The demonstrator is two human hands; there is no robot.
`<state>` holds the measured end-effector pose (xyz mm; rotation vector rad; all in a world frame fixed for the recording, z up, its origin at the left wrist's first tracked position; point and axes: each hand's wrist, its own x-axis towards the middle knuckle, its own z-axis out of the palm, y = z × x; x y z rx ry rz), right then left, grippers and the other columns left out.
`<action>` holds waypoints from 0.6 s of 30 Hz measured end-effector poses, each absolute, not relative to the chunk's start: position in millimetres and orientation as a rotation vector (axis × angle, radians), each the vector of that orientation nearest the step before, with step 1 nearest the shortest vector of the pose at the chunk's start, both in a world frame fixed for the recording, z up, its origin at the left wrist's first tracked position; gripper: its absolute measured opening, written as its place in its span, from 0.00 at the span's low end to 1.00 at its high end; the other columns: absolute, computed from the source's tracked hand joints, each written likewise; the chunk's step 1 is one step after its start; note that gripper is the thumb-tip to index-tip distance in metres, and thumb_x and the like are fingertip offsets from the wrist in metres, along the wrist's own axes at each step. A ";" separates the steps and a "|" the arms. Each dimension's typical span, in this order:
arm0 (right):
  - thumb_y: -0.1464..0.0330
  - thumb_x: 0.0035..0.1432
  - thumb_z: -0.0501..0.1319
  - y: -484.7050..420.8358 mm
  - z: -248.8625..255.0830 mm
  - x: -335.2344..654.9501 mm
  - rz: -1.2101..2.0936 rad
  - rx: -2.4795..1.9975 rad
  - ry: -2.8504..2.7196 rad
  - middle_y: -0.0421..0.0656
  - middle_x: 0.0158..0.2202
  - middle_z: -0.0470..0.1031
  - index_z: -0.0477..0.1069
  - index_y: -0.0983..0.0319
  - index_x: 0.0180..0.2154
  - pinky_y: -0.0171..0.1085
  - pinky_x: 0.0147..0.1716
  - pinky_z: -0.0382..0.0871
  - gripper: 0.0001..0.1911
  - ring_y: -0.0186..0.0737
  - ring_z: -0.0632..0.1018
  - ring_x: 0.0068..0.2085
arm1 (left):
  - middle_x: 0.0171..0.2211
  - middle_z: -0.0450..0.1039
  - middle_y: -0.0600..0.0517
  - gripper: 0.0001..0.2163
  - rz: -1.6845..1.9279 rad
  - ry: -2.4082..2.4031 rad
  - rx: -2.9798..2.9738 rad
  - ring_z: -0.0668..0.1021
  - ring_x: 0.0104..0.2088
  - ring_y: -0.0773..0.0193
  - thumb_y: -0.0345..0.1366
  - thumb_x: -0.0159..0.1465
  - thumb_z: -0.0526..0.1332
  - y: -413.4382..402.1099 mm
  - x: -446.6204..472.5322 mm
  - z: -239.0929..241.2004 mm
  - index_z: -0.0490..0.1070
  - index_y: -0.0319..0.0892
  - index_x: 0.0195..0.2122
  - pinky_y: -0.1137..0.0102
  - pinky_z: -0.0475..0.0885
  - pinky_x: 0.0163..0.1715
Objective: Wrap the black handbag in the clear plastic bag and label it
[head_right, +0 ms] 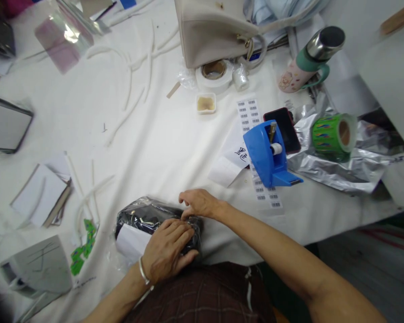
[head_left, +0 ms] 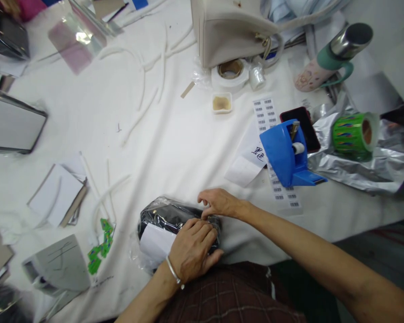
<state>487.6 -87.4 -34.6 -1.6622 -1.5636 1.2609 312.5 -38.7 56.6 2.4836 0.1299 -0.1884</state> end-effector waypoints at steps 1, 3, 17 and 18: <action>0.66 0.48 0.72 -86.6 -35.4 482.3 1.212 -1.708 -1.556 0.40 0.32 0.75 0.72 0.62 0.41 0.35 0.33 0.67 0.18 0.38 0.74 0.32 | 0.40 0.76 0.46 0.13 -0.168 0.126 2.493 0.76 0.42 0.56 0.44 0.66 0.57 -39.4 311.6 55.3 0.70 0.41 0.44 0.58 0.68 0.45; 0.71 0.54 0.66 -88.7 -36.8 467.8 1.127 -1.763 -1.503 0.41 0.33 0.76 0.72 0.62 0.41 0.36 0.36 0.68 0.10 0.39 0.76 0.35 | 0.38 0.76 0.47 0.12 -0.131 0.125 2.514 0.76 0.40 0.56 0.44 0.66 0.57 -40.7 310.0 53.3 0.70 0.41 0.43 0.59 0.68 0.41; 0.57 0.58 0.59 -229.9 51.9 638.4 -0.055 -2.395 -0.376 0.50 0.44 0.76 0.74 0.63 0.45 0.46 0.47 0.70 0.19 0.47 0.76 0.44 | 0.37 0.77 0.50 0.09 0.125 0.110 2.585 0.77 0.35 0.58 0.38 0.62 0.61 -35.9 311.8 56.5 0.70 0.45 0.42 0.63 0.69 0.38; 0.55 0.56 0.59 -238.1 50.6 652.8 0.054 -2.393 -0.316 0.51 0.44 0.76 0.74 0.64 0.44 0.47 0.47 0.70 0.21 0.48 0.76 0.44 | 0.37 0.77 0.50 0.08 0.142 0.096 2.596 0.77 0.35 0.58 0.38 0.62 0.61 -35.3 312.4 56.0 0.70 0.45 0.42 0.63 0.69 0.38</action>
